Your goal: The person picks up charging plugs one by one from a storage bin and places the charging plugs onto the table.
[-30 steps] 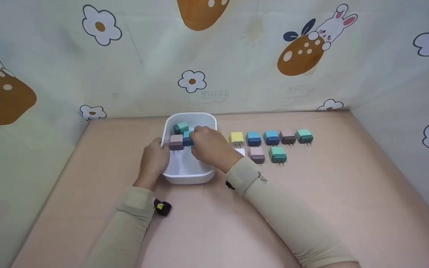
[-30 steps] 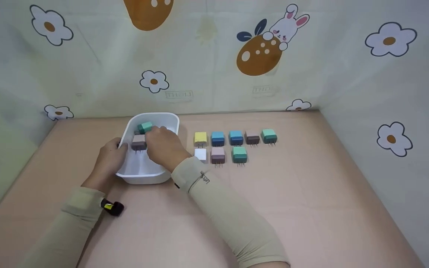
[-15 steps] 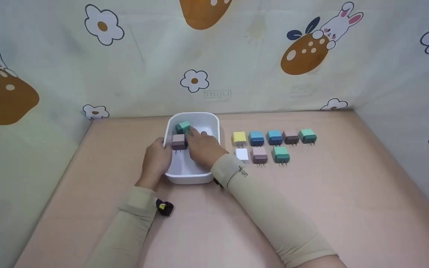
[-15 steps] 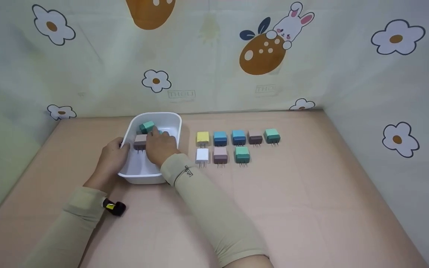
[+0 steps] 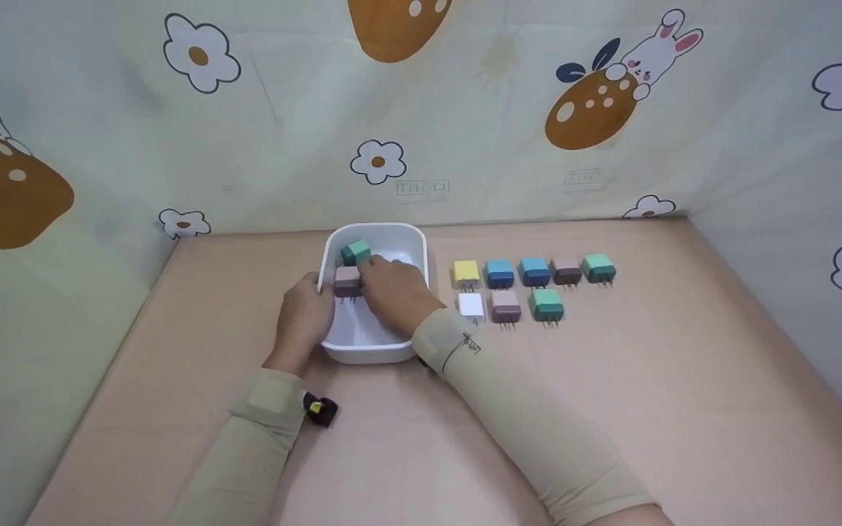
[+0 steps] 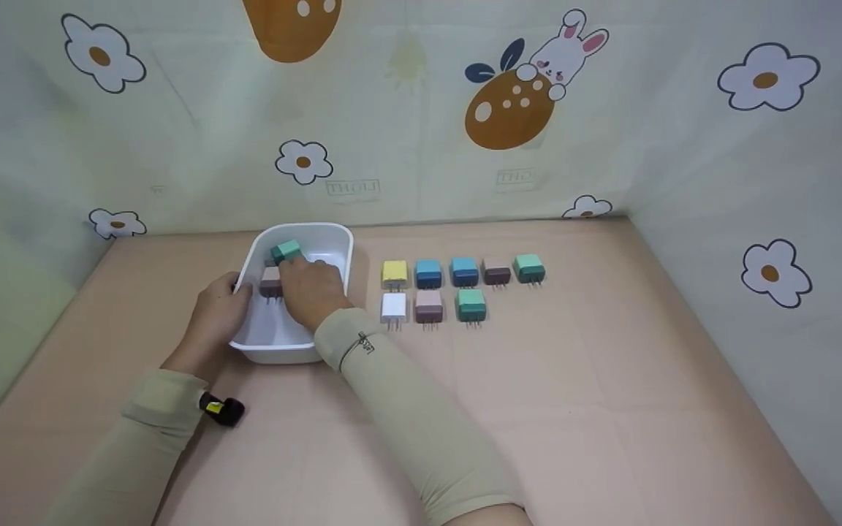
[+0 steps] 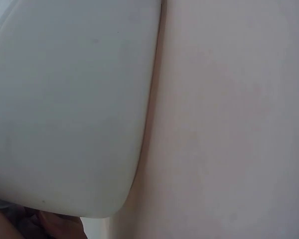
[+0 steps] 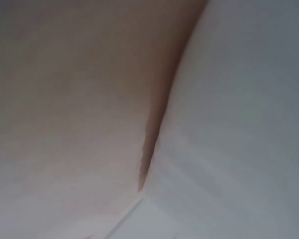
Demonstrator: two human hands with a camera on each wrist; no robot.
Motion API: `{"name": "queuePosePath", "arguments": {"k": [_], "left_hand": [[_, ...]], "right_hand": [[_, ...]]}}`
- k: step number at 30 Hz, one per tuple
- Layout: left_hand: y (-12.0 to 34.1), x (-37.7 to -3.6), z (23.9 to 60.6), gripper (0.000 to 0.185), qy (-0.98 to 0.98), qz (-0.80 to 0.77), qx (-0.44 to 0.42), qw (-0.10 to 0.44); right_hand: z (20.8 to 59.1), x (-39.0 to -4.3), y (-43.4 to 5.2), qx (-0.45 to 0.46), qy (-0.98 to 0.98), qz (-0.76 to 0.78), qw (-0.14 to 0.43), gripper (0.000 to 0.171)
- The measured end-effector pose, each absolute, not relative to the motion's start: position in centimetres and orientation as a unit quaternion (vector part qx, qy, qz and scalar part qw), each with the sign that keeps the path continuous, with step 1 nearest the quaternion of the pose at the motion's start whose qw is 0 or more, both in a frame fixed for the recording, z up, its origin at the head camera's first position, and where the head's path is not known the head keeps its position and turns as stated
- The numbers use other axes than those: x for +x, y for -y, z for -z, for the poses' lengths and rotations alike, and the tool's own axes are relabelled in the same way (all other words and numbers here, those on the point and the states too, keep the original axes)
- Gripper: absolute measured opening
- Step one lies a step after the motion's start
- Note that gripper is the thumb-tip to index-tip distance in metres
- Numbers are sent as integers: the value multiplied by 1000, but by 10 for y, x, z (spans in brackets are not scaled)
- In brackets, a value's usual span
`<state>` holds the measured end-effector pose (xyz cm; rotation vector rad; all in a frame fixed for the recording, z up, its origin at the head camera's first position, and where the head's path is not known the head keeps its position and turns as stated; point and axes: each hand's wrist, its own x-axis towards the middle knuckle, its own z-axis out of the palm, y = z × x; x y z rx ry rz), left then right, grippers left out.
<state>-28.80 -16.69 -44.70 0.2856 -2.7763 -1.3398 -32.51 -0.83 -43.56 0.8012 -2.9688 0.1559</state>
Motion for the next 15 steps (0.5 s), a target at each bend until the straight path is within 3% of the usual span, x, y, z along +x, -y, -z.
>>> {"name": "queuePosePath", "arguments": {"k": [6, 15], "left_hand": [[167, -288, 446, 46, 900, 427, 86, 31], [168, -287, 446, 46, 898, 431, 90, 26]], "right_hand": [[435, -325, 8, 249, 965, -61, 51, 27], [433, -323, 8, 232, 971, -64, 4, 31]]}}
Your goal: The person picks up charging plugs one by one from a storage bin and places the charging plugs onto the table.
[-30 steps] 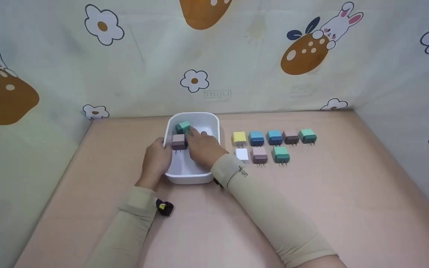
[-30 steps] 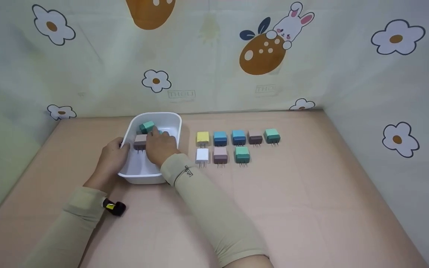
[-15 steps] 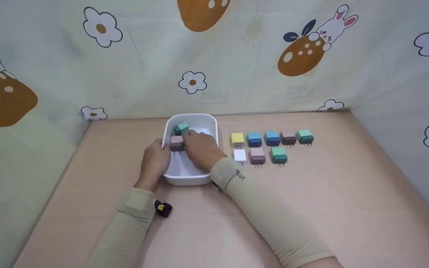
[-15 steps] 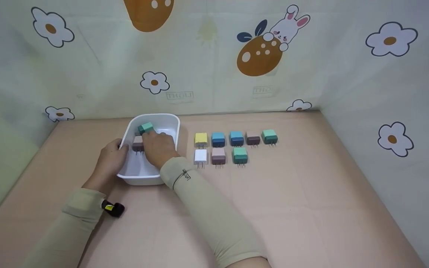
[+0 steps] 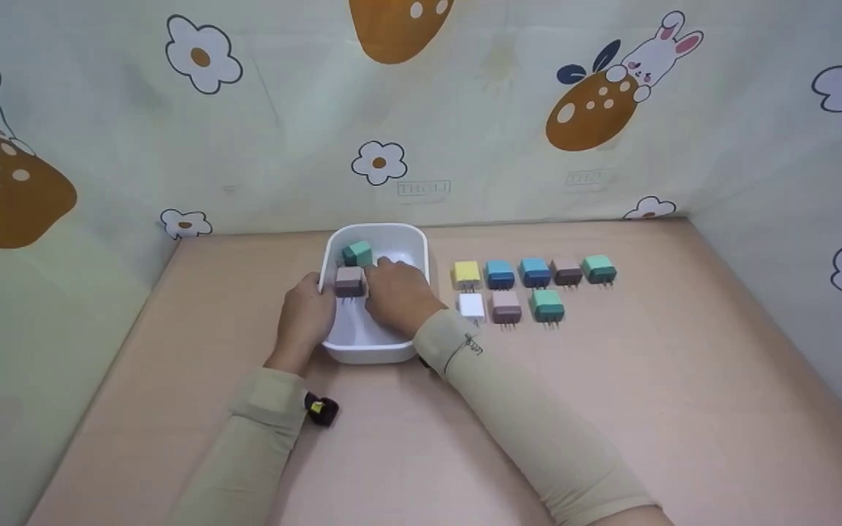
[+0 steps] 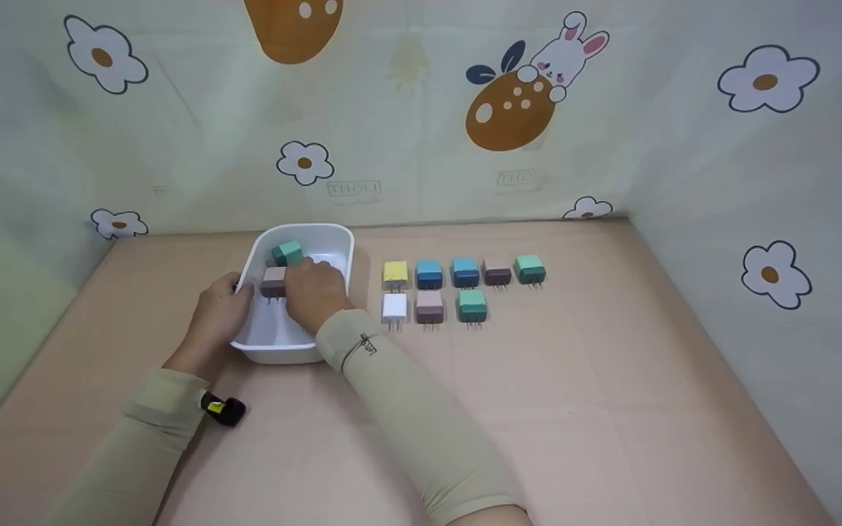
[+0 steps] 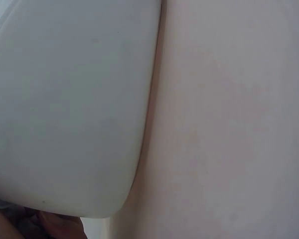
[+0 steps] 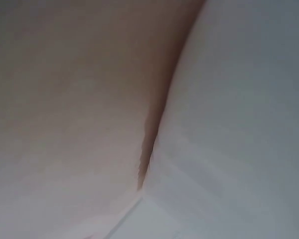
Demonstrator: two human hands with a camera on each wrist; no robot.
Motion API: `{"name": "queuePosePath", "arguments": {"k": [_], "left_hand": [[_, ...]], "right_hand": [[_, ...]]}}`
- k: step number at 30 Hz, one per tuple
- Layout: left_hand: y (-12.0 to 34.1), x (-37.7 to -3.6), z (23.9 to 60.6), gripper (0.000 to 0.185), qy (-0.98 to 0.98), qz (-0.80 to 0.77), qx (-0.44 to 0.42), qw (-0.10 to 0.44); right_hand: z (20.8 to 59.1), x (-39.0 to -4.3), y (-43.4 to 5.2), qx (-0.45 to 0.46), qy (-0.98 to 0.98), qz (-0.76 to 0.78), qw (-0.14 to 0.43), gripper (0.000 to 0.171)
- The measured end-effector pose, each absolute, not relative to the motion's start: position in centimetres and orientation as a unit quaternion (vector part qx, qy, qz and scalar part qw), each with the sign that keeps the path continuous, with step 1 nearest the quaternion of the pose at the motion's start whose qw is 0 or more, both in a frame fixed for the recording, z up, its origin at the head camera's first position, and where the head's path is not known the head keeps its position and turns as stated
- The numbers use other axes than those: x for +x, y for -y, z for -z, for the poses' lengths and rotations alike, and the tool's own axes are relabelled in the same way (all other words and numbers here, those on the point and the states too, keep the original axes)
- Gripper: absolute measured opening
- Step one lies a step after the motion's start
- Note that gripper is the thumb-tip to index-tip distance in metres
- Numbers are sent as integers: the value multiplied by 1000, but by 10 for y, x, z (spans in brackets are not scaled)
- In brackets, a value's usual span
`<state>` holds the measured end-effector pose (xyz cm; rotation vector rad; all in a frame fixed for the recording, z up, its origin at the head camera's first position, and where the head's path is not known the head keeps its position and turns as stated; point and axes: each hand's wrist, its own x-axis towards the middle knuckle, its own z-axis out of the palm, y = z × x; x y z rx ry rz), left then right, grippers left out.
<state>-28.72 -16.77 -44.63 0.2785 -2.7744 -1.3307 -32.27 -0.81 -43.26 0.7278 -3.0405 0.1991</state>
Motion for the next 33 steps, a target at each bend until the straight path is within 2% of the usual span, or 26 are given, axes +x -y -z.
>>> {"name": "queuePosePath", "arguments": {"k": [10, 15, 24, 33], "left_hand": [[166, -289, 447, 45, 896, 435, 86, 24], [167, -286, 446, 46, 891, 444, 90, 12], [166, -285, 443, 48, 890, 447, 92, 12], [168, -285, 446, 46, 888, 450, 87, 18]], "right_hand": [[423, -311, 3, 234, 967, -84, -49, 44], [417, -303, -6, 252, 960, -111, -61, 43], [398, -290, -29, 298, 946, -125, -17, 48], [370, -279, -58, 296, 940, -171, -8, 49]]}}
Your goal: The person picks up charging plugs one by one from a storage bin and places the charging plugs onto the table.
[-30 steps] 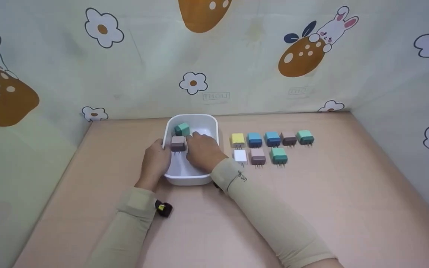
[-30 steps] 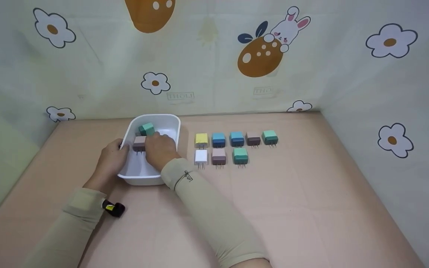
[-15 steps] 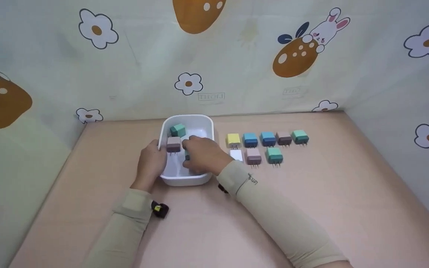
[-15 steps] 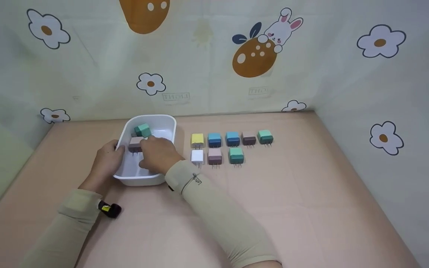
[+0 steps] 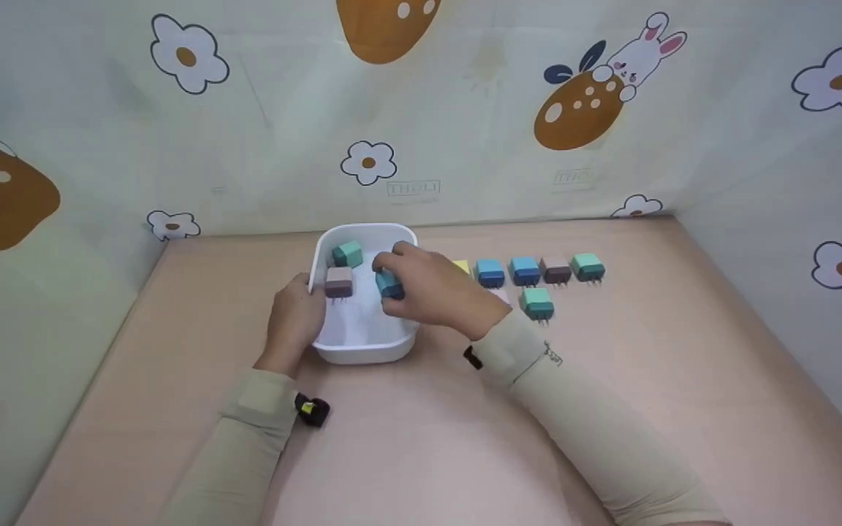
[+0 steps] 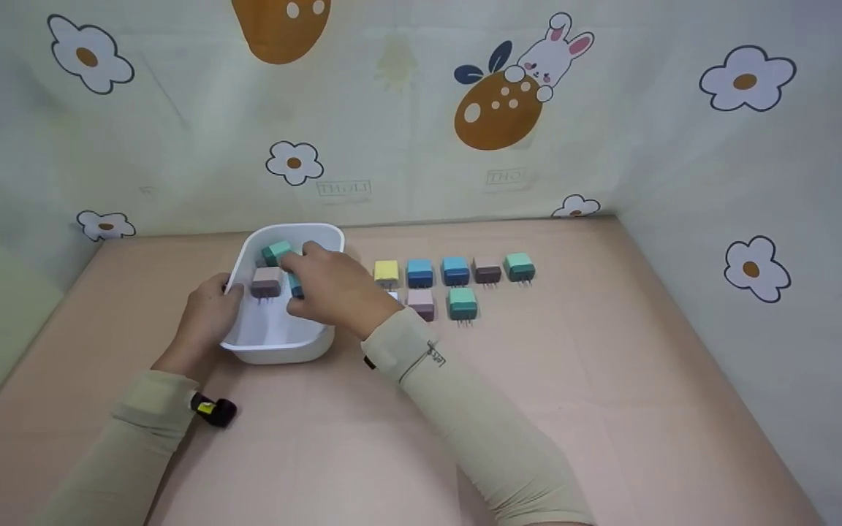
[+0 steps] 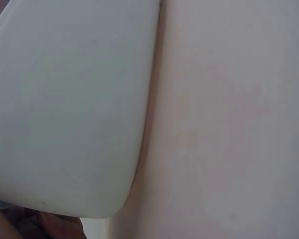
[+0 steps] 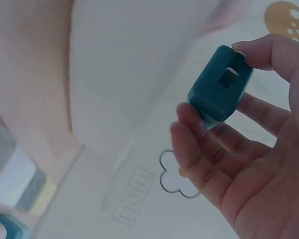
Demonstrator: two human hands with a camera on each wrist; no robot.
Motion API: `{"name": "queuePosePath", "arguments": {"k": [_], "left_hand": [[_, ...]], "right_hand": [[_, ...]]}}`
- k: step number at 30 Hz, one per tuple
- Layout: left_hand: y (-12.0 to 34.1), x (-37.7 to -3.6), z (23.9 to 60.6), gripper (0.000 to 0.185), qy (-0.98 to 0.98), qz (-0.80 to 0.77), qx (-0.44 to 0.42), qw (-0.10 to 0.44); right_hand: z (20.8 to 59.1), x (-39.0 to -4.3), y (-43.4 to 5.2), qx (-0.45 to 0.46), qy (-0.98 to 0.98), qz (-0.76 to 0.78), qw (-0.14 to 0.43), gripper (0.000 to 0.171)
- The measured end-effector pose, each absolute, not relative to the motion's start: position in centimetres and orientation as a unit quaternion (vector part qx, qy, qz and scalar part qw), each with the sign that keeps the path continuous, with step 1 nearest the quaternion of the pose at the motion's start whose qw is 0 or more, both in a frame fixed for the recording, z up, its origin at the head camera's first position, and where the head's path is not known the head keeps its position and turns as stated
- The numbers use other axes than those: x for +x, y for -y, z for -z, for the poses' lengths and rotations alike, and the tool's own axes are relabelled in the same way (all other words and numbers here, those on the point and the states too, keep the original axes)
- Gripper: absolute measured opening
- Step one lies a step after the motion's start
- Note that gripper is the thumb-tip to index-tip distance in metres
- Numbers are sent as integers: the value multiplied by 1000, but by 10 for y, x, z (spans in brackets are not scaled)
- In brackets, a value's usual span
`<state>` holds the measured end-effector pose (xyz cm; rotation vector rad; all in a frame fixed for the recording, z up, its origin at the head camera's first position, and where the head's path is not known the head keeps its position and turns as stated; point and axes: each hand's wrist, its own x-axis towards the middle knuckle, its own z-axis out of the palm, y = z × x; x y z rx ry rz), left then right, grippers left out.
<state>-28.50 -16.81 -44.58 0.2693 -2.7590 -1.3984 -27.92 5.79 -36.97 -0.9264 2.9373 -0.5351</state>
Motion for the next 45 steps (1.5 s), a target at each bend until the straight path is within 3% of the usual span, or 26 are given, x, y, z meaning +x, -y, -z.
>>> {"name": "queuePosePath", "arguments": {"k": [13, 28, 45], "left_hand": [[168, -284, 446, 47, 884, 458, 96, 4], [168, -285, 445, 48, 884, 460, 86, -1], [167, -283, 442, 47, 882, 461, 93, -8]], "right_hand": [[351, -274, -112, -257, -950, 173, -42, 45], [355, -278, -199, -157, -970, 183, -36, 49], [360, -286, -254, -90, -979, 182, -9, 48]]}}
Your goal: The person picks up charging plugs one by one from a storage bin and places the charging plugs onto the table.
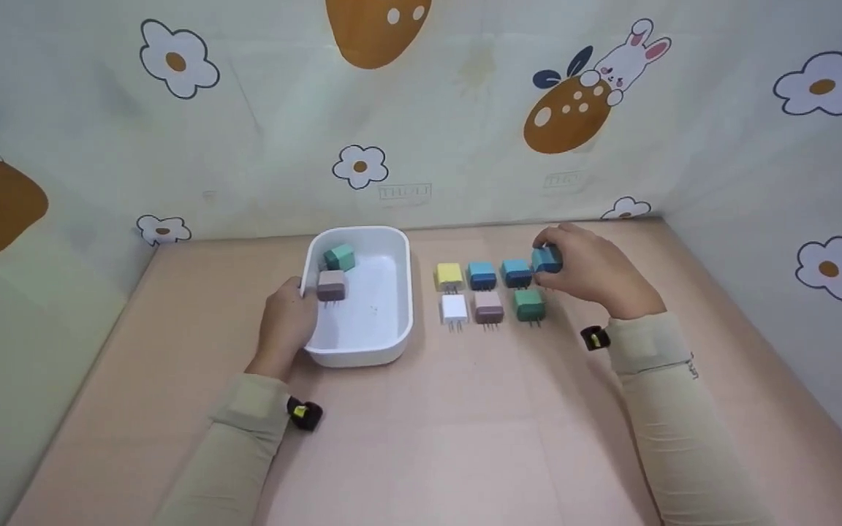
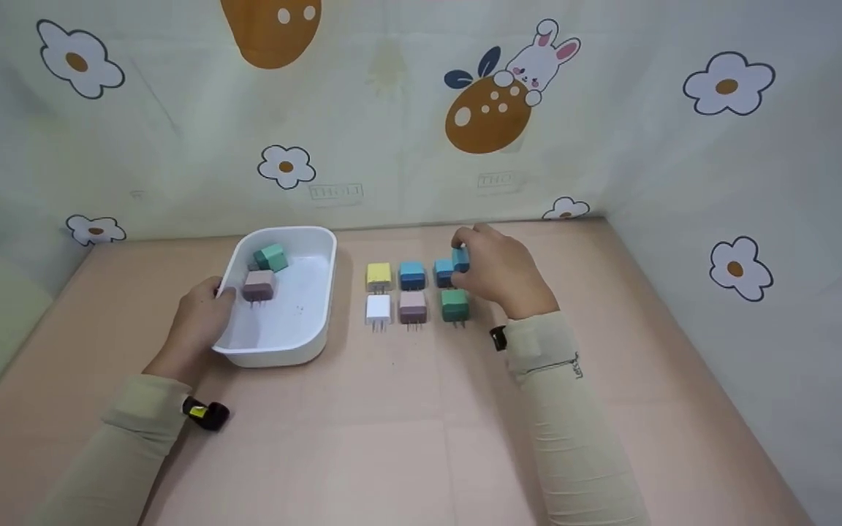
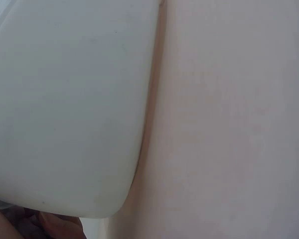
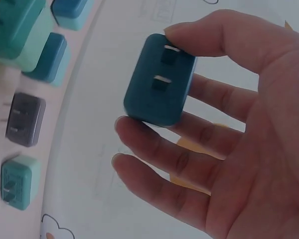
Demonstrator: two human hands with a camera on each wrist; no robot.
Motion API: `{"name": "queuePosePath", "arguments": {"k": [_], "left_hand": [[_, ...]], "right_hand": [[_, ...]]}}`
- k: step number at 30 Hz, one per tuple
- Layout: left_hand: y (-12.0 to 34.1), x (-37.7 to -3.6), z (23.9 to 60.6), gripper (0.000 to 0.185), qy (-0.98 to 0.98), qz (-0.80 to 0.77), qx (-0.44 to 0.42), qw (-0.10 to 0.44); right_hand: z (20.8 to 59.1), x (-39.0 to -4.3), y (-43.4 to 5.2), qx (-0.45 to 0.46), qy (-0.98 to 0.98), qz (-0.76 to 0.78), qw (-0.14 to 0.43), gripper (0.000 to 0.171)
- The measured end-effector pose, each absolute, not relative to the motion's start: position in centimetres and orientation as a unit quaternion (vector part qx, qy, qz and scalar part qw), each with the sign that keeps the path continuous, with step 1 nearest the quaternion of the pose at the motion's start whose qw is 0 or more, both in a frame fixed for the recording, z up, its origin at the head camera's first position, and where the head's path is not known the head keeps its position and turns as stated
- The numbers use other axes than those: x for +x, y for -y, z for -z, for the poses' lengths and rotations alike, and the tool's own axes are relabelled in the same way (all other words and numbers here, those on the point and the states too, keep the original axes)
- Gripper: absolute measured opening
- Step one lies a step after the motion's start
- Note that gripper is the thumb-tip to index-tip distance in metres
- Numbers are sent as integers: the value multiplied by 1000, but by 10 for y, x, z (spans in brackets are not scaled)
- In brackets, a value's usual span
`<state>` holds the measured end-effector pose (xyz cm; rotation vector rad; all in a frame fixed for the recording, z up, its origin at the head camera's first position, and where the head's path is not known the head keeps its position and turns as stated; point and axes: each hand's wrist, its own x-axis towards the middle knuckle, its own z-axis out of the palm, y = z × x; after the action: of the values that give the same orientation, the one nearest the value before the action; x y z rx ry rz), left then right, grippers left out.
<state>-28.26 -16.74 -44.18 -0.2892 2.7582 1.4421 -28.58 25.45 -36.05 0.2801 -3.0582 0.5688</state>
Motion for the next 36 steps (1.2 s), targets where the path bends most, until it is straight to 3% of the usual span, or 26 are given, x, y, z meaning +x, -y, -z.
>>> {"name": "queuePosePath", "arguments": {"k": [8, 20, 36], "left_hand": [[167, -283, 443, 48, -890, -448, -87, -3], [168, -283, 443, 48, -887, -452, -94, 2], [170, -283, 443, 47, -888, -453, -82, -2]], "right_hand": [[361, -288, -268, 89, 985, -145, 18, 44], [369, -294, -276, 58, 985, -147, -76, 44], [384, -299, -280, 72, 983, -136, -105, 48]]}}
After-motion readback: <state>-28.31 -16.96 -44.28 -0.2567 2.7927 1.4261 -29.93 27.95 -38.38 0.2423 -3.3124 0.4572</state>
